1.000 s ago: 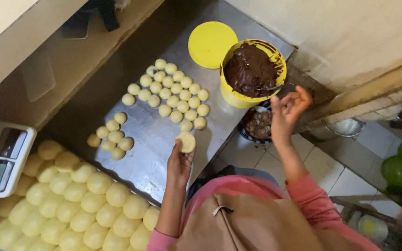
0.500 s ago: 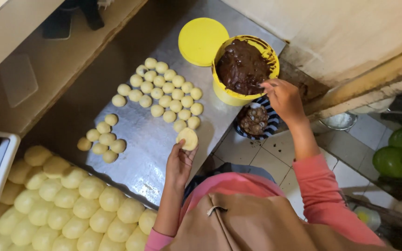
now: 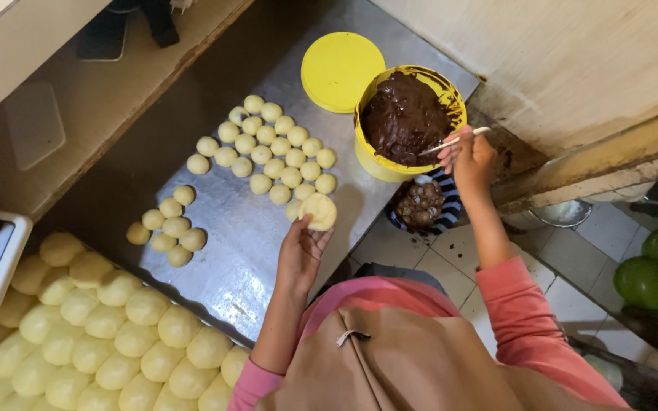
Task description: Filling dough balls with chocolate paste and arranging them onto a tray for baking.
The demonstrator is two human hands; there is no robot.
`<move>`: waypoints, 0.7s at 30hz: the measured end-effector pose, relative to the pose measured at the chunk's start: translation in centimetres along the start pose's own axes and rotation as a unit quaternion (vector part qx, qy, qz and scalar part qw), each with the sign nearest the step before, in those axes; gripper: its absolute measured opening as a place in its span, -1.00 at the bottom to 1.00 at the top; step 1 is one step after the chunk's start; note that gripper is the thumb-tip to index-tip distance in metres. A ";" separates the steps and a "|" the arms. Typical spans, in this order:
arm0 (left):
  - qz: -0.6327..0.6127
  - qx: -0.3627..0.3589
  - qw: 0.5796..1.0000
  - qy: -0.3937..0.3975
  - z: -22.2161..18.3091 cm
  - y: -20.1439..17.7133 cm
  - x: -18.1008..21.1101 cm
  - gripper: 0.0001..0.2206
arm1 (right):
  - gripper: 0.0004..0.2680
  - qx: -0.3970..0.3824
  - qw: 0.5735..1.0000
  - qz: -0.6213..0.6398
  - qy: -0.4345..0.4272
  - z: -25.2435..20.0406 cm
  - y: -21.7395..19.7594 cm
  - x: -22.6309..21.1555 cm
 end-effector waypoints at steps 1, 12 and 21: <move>-0.001 0.000 1.000 0.001 0.3 0.1 -0.2 -0.64 | -0.67 -0.001 1.000 0.000 -0.001 0.2 -0.1 -0.2; 0.015 -0.034 0.999 -0.025 1.6 0.9 -0.9 -0.59 | -0.73 -0.015 0.974 0.073 0.216 4.3 -0.3 3.4; 0.008 -0.039 0.999 -0.020 2.9 2.4 -0.4 -0.57 | -0.74 -0.015 0.967 0.106 0.232 6.5 -0.5 5.6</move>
Point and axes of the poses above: each hand's wrist, its own z-axis towards the middle knuckle, its own y-axis out of the palm, x = y × z, the point moved 1 cm from there along z, towards the middle knuckle, and after that the axes turned 3 degrees about -z, right-handed, at the moved point
